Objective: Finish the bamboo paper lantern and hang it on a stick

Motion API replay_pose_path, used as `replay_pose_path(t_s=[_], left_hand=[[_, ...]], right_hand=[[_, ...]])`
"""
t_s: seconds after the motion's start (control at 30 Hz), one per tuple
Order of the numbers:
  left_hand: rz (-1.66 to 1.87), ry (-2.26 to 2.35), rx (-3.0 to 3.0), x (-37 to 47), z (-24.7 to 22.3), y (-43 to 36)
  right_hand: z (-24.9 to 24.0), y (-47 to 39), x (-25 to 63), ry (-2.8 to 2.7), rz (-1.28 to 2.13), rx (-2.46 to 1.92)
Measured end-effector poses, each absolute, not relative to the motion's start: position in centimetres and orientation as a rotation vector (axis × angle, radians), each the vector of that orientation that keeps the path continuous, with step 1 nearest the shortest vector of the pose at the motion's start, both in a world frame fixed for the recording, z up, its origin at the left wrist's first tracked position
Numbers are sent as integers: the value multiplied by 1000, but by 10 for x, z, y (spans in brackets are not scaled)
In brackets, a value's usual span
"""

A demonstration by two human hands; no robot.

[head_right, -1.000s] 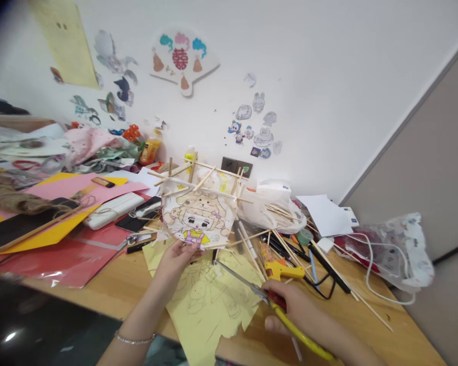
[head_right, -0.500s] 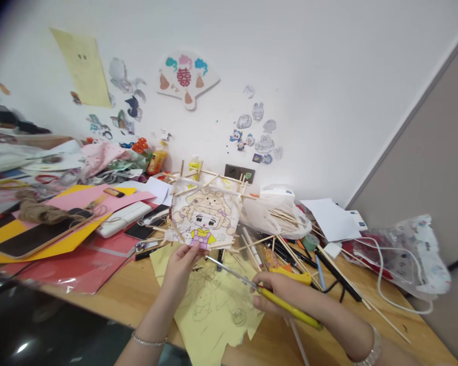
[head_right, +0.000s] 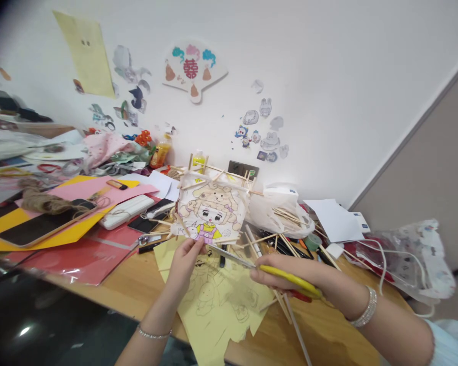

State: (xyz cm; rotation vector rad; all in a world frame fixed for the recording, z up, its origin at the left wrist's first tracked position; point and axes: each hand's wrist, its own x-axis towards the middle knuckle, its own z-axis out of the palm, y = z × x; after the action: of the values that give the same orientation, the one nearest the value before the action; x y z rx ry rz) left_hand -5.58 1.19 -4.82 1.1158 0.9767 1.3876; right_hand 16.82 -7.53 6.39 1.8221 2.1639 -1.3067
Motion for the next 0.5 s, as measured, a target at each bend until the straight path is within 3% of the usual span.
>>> replay_pose_path(t_s=[0.5], left_hand=[[1233,820,903,-54,-41,8]], right_hand=[[96,-72,162,2032,-1594,1831]])
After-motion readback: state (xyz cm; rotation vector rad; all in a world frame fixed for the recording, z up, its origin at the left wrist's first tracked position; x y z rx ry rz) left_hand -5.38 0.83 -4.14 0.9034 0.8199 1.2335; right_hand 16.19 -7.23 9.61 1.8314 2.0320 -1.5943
